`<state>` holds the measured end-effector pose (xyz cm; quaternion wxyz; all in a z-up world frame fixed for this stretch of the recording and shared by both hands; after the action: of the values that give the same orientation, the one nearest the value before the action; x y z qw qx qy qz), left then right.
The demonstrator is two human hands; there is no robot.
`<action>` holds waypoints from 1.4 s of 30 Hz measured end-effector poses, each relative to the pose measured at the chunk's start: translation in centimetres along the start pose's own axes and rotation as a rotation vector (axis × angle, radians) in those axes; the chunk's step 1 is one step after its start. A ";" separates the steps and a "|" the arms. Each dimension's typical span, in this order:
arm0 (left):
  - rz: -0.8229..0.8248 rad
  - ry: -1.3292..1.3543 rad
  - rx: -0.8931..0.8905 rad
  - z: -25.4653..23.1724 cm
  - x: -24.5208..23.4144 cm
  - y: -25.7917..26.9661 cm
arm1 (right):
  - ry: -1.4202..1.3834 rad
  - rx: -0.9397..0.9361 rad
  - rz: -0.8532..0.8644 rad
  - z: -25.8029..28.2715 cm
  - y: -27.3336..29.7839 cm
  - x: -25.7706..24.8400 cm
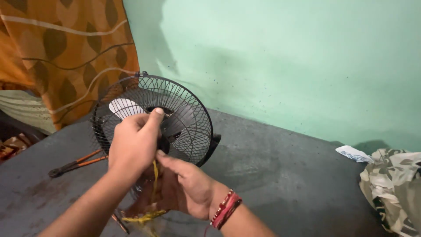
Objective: The person removes the front and rear wire cages of a table fan, then uses a screwdriver to loosen the central hub nut and remove the fan blades. The disassembled parts are placed on the table.
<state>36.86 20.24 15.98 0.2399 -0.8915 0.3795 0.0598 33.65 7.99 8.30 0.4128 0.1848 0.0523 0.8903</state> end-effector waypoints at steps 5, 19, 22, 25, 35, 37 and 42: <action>0.670 -0.034 0.000 4.2 3.0 0.4 | 0.148 -0.201 -0.288 3.2 0.7 -5.0; 0.645 -0.500 0.369 7.4 0.7 2.7 | 1.108 -0.116 -0.758 7.8 5.3 -18.4; 0.693 -0.451 0.624 4.7 1.8 5.8 | 1.136 -0.479 -0.831 6.7 2.6 -16.3; 0.746 -0.372 0.805 3.0 3.0 8.7 | 1.170 -0.699 -1.063 5.1 0.2 -14.0; 0.796 0.136 1.039 4.5 2.6 12.5 | 0.156 0.369 -0.072 -12.2 -15.7 -6.1; 0.748 0.273 1.069 6.0 1.0 11.6 | -0.025 0.480 0.038 -14.1 -18.2 -4.7; 0.192 0.401 0.702 11.9 -2.6 1.1 | 0.436 0.044 -0.286 -10.1 -24.1 -5.7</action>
<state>35.17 26.89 5.87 0.4440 -0.7099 0.4977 -0.2262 50.46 20.06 -8.61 0.5091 -0.0119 0.1851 0.8405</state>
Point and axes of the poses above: each hand's wrist, its own y-axis away from the middle knuckle, its own x-axis out of the palm, z = x × y, the point moved 7 cm from there along -y, towards the middle knuckle, and after that the axes turned 14 degrees about -z, right-handed, at the moved point
